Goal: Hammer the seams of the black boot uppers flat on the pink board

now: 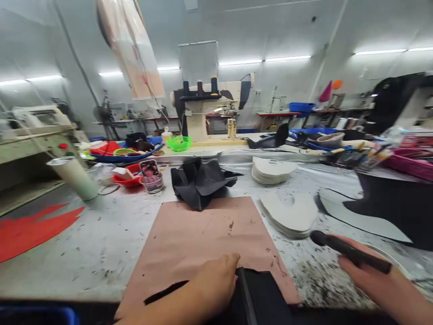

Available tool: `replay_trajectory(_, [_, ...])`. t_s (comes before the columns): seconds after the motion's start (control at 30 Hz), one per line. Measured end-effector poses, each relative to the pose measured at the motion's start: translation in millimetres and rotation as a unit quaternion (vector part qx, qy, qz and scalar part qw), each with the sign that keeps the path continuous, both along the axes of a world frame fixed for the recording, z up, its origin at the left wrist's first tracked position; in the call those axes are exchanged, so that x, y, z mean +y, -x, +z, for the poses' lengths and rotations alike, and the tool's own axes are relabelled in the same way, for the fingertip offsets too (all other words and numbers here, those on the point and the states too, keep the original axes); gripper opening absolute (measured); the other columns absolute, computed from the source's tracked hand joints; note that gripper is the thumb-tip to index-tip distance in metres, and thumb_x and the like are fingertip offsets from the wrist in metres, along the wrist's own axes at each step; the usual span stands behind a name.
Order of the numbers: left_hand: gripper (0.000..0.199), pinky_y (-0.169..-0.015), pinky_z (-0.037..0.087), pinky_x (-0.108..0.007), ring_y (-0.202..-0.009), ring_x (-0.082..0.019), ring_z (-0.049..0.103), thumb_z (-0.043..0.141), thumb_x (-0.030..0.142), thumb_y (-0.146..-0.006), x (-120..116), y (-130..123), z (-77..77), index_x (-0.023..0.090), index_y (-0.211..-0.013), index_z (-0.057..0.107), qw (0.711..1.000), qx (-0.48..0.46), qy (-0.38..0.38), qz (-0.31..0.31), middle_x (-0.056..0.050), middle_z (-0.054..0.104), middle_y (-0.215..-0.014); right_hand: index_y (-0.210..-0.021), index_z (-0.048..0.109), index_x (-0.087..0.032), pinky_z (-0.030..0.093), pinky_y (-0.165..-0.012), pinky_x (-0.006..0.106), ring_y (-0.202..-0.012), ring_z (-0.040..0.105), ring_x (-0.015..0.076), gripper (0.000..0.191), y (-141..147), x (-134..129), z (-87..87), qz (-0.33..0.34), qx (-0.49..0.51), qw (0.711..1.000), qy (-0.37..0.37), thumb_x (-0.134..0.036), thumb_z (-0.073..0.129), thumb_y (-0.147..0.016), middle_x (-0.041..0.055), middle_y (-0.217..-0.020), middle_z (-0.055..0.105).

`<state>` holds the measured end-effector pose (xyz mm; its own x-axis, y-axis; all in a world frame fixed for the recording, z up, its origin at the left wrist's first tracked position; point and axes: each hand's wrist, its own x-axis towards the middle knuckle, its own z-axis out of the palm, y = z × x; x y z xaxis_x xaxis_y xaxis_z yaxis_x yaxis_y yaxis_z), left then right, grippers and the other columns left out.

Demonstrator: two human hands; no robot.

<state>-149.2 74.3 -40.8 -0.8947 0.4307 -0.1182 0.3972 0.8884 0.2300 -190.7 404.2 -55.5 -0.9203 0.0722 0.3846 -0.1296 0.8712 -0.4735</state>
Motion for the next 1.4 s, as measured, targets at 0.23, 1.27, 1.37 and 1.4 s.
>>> replay_trajectory(0.23, [0.017, -0.064, 0.048, -0.032, -0.081, -0.023, 0.059, 0.054, 0.014, -0.075, 22, 18, -16.5, 0.013, -0.090, 0.061, 0.930, 0.233, 0.109, -0.263, -0.012, 0.063, -0.095, -0.093, 0.063, -0.026, 0.039, -0.057, 0.024, -0.071, 0.063, 0.0186, 0.028, 4, -69, 61.6, 0.188, -0.181, 0.958, -0.119, -0.015, 0.047, -0.073, -0.0004, -0.078, 0.069])
replay_trajectory(1.27, [0.021, -0.060, 0.047, -0.025, -0.071, -0.015, 0.055, 0.038, 0.009, -0.088, 14, 50, -33.9, 0.019, -0.088, 0.056, 0.948, 0.080, -0.247, -0.186, -0.003, 0.058, -0.079, -0.081, 0.061, -0.022, 0.018, -0.047, 0.029, -0.058, 0.056, 0.0143, 0.017, 19, -117, 40.4, 0.229, -0.294, 0.897, -0.240, -0.011, 0.048, -0.078, -0.0006, -0.070, 0.066])
replay_trajectory(1.37, [0.023, -0.061, 0.046, -0.023, -0.071, -0.013, 0.055, 0.038, 0.006, -0.087, 12, 50, -36.0, 0.020, -0.088, 0.056, 0.941, 0.070, -0.275, -0.185, -0.001, 0.058, -0.079, -0.079, 0.060, -0.021, 0.018, -0.047, 0.029, -0.058, 0.056, 0.0141, 0.016, 19, -116, 42.1, 0.230, -0.286, 0.899, -0.240, -0.010, 0.050, -0.077, -0.0008, -0.069, 0.065])
replay_trajectory(1.4, [0.023, -0.061, 0.045, -0.023, -0.070, -0.013, 0.054, 0.038, 0.005, -0.086, 12, 49, -36.6, 0.019, -0.088, 0.056, 0.937, 0.095, -0.275, -0.192, -0.002, 0.058, -0.079, -0.077, 0.060, -0.021, 0.018, -0.048, 0.029, -0.058, 0.056, 0.0140, 0.015, 19, -116, 43.0, 0.227, -0.280, 0.902, -0.239, -0.010, 0.051, -0.076, -0.0012, -0.069, 0.065])
